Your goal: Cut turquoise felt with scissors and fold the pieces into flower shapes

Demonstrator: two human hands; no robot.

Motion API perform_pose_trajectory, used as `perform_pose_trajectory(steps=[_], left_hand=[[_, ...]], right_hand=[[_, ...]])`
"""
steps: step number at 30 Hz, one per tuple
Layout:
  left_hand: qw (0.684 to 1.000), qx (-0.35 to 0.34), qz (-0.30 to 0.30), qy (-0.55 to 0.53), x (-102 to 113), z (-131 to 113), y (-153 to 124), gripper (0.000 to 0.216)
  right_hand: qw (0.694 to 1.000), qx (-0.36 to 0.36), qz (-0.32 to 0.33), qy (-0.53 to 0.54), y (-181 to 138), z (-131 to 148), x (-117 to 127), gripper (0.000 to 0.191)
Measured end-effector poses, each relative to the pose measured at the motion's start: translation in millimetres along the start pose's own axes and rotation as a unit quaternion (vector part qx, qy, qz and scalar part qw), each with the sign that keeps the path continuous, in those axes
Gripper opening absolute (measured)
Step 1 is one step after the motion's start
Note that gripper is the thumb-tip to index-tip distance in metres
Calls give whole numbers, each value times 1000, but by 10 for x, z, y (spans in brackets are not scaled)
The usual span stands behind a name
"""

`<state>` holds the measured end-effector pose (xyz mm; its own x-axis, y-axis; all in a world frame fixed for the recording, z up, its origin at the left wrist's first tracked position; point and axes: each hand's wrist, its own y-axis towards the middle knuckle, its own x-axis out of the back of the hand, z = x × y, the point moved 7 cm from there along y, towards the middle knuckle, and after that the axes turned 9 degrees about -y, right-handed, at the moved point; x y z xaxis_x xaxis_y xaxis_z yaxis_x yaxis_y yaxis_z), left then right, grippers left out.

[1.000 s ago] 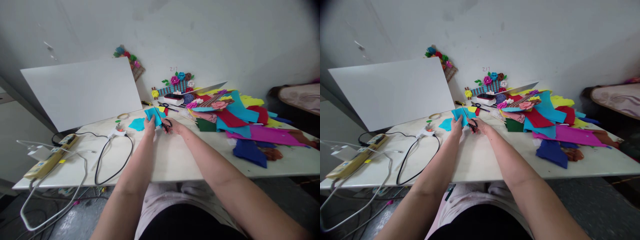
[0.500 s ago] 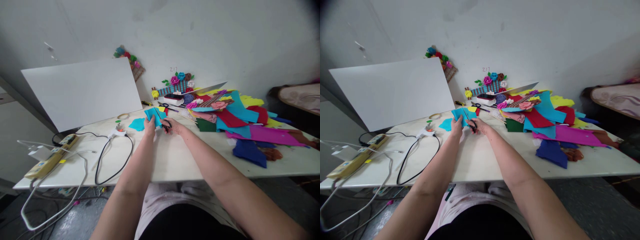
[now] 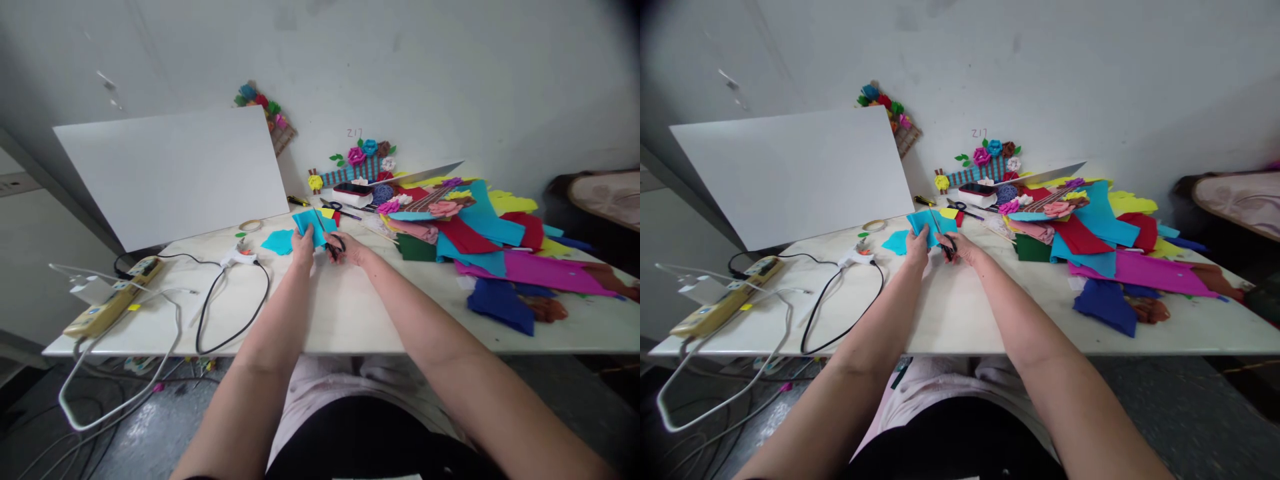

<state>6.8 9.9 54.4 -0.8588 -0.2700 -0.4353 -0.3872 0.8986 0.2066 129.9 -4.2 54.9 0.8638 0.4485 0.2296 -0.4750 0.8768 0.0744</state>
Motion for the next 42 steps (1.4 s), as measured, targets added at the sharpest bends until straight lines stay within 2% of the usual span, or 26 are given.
perform_pose_trajectory(steps=[17,33,42], left_hand=[[1000,-13,3,2,-7,-15,13,24],[1000,-16,2,5,-8,-29,20,27],[1000,10,6,-4,-6,9,30,27]], right_hand=[[1000,10,-17,-5,-12,29,-14,39],[998,27,-65,-1,-12,47,-2,32],[999,24,-35,8,-22,65,12,32]])
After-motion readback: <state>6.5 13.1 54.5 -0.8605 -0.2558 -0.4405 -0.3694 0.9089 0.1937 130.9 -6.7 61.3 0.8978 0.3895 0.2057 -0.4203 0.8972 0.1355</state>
